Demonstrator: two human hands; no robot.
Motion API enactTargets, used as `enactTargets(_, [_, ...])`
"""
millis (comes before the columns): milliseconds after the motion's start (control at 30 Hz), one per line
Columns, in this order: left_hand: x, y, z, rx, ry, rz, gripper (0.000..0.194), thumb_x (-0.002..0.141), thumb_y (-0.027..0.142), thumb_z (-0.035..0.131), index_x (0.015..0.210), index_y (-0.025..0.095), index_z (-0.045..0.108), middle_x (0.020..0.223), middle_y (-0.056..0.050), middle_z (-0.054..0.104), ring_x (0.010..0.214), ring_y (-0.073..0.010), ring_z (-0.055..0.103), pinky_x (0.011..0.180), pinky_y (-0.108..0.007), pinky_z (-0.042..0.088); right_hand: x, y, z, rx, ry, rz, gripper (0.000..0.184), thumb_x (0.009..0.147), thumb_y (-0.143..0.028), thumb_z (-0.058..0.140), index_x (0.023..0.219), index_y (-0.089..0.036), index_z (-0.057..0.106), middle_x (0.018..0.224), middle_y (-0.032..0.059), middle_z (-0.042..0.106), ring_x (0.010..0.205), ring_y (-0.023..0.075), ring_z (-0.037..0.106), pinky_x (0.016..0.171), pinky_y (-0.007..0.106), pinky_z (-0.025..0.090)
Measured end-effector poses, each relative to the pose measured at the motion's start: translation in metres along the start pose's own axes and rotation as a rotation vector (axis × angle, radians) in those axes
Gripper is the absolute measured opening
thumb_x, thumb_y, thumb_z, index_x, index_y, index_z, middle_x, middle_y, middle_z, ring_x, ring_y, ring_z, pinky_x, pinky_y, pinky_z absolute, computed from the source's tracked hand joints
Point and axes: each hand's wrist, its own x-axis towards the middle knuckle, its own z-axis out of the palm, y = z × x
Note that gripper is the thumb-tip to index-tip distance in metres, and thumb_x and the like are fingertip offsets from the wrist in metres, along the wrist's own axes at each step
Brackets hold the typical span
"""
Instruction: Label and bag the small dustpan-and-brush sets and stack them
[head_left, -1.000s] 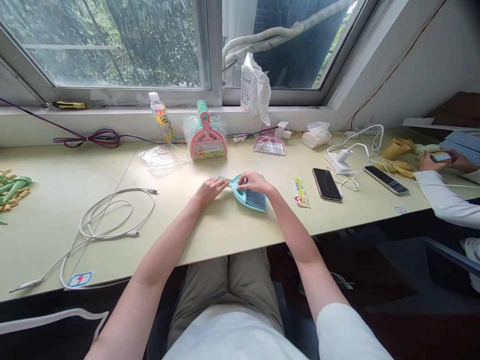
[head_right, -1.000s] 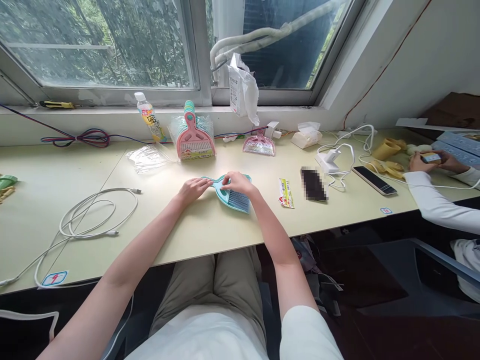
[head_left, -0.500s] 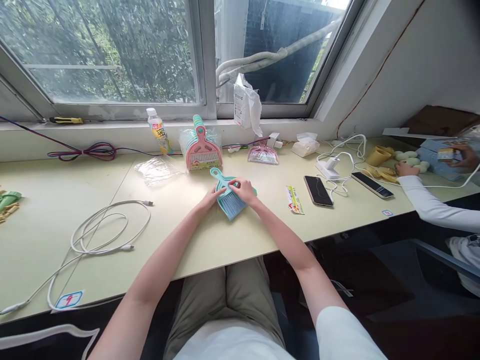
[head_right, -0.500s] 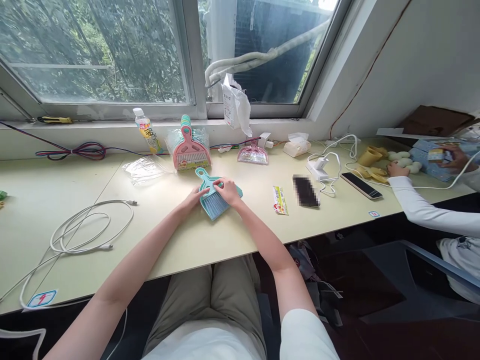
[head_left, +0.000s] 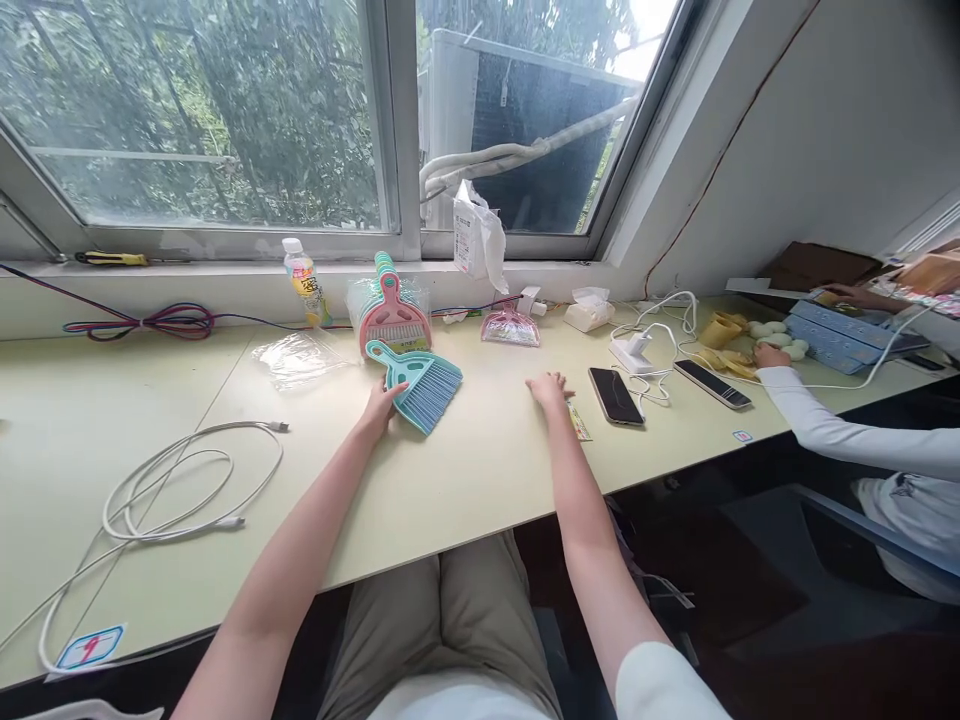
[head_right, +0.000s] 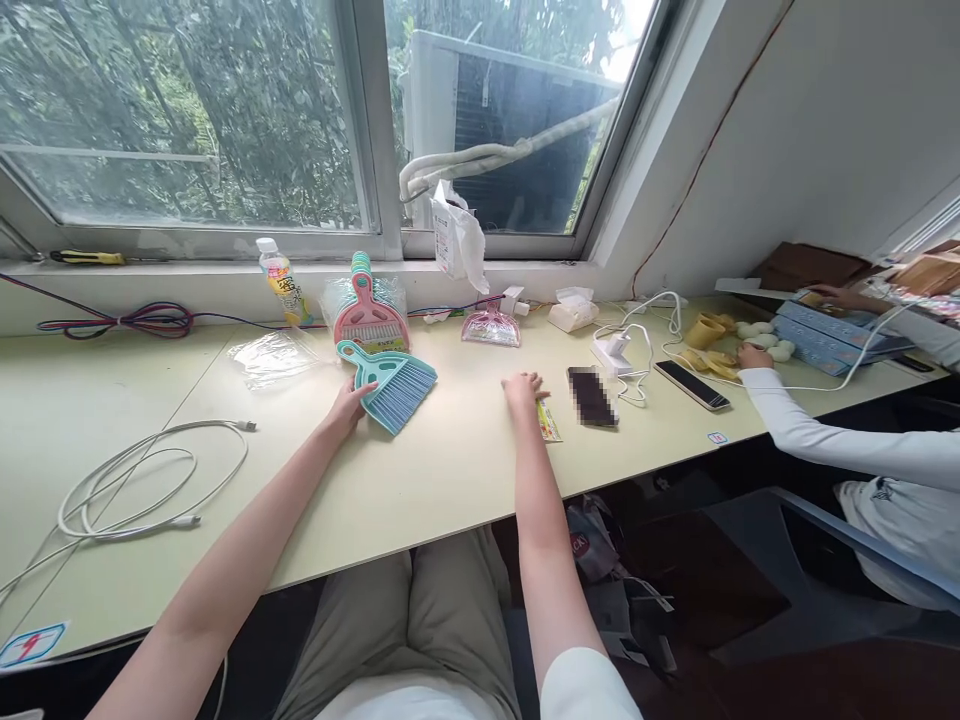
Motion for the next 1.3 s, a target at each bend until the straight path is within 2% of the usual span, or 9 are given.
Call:
enactTargets(167, [0.003, -0.003, -0.002, -0.001, -0.035, 0.014, 0.05, 0.07, 0.026, 0.077, 0.116, 0.02, 0.059, 0.103, -0.007, 0.07, 0.08, -0.0162, 0.069, 0.066, -0.024, 0.055, -0.002, -0.031, 0.012, 0.244, -0.145, -0.257, 0.046, 0.092, -0.02, 0.052, 0.135, -0.007, 0.055, 0.153, 0.0224, 0.039, 0.146, 0.03, 0.031, 0.119, 0.045, 0.026])
enactTargets(267, [0.005, -0.005, -0.003, 0.004, -0.025, 0.003, 0.05, 0.07, 0.027, 0.078, 0.116, 0.02, 0.059, 0.106, -0.007, 0.07, 0.082, -0.0163, 0.069, 0.068, -0.025, 0.055, -0.001, -0.027, 0.012, 0.365, -0.194, -0.407, 0.054, 0.086, -0.015, 0.058, 0.139, -0.019, 0.054, 0.151, 0.0102, 0.046, 0.141, 0.0207, 0.042, 0.116, 0.033, 0.033])
enactTargets(433, [0.005, -0.006, -0.004, 0.007, -0.039, 0.011, 0.051, 0.069, 0.028, 0.079, 0.116, 0.02, 0.059, 0.111, -0.008, 0.069, 0.088, -0.0188, 0.069, 0.073, -0.028, 0.056, 0.011, -0.001, 0.007, 0.48, -0.195, -0.469, 0.065, 0.064, -0.008, 0.078, 0.126, -0.024, 0.066, 0.13, 0.0093, 0.063, 0.123, 0.0272, 0.058, 0.106, 0.041, 0.044])
enactTargets(567, [0.005, -0.007, -0.005, 0.044, -0.088, 0.044, 0.062, 0.065, 0.026, 0.083, 0.12, 0.021, 0.056, 0.116, -0.01, 0.067, 0.098, -0.0221, 0.069, 0.082, -0.032, 0.057, 0.015, 0.003, 0.009, 0.384, -0.178, -0.444, 0.051, 0.066, -0.014, 0.081, 0.115, -0.022, 0.071, 0.11, 0.0078, 0.071, 0.098, 0.021, 0.067, 0.091, 0.032, 0.05])
enactTargets(667, [0.006, -0.007, -0.005, 0.063, -0.077, 0.081, 0.069, 0.06, 0.022, 0.086, 0.121, 0.022, 0.055, 0.119, -0.01, 0.066, 0.104, -0.0238, 0.067, 0.088, -0.036, 0.056, 0.011, -0.004, 0.011, 0.278, -0.185, -0.431, 0.034, 0.071, -0.022, 0.08, 0.104, -0.021, 0.073, 0.098, 0.0049, 0.072, 0.09, 0.0191, 0.067, 0.083, 0.029, 0.049])
enactTargets(767, [0.006, -0.007, -0.006, 0.044, -0.101, 0.1, 0.066, 0.059, 0.021, 0.086, 0.118, 0.02, 0.056, 0.116, -0.011, 0.067, 0.107, -0.026, 0.066, 0.092, -0.04, 0.055, 0.005, -0.011, 0.011, 0.194, -0.131, -0.421, 0.021, 0.075, -0.029, 0.077, 0.095, -0.022, 0.073, 0.106, 0.0063, 0.069, 0.103, 0.0219, 0.063, 0.086, 0.03, 0.047])
enactTargets(900, [0.0, -0.002, -0.004, 0.053, -0.141, 0.067, 0.058, 0.059, 0.023, 0.084, 0.111, 0.018, 0.059, 0.111, -0.012, 0.068, 0.105, -0.0276, 0.067, 0.09, -0.039, 0.056, -0.001, -0.015, 0.011, 0.157, -0.059, -0.468, 0.03, 0.079, -0.031, 0.075, 0.107, -0.024, 0.07, 0.125, 0.0079, 0.06, 0.126, 0.0257, 0.049, 0.096, 0.032, 0.043])
enactTargets(1100, [-0.004, 0.002, -0.003, 0.06, -0.126, -0.023, 0.063, 0.063, 0.025, 0.079, 0.121, 0.024, 0.054, 0.11, -0.006, 0.067, 0.091, -0.023, 0.069, 0.071, -0.032, 0.059, -0.002, -0.017, 0.014, 0.156, -0.108, -0.503, 0.027, 0.079, -0.031, 0.074, 0.104, -0.023, 0.068, 0.112, 0.0062, 0.061, 0.113, 0.0221, 0.054, 0.093, 0.031, 0.043])
enactTargets(1300, [-0.005, 0.003, -0.002, 0.048, -0.156, 0.011, 0.07, 0.064, 0.023, 0.077, 0.129, 0.026, 0.053, 0.117, -0.006, 0.065, 0.103, -0.0238, 0.066, 0.079, -0.031, 0.058, 0.0, -0.017, 0.015, 0.209, -0.117, -0.454, 0.021, 0.074, -0.035, 0.075, 0.081, -0.02, 0.062, 0.1, 0.0053, 0.062, 0.106, 0.022, 0.055, 0.087, 0.03, 0.044])
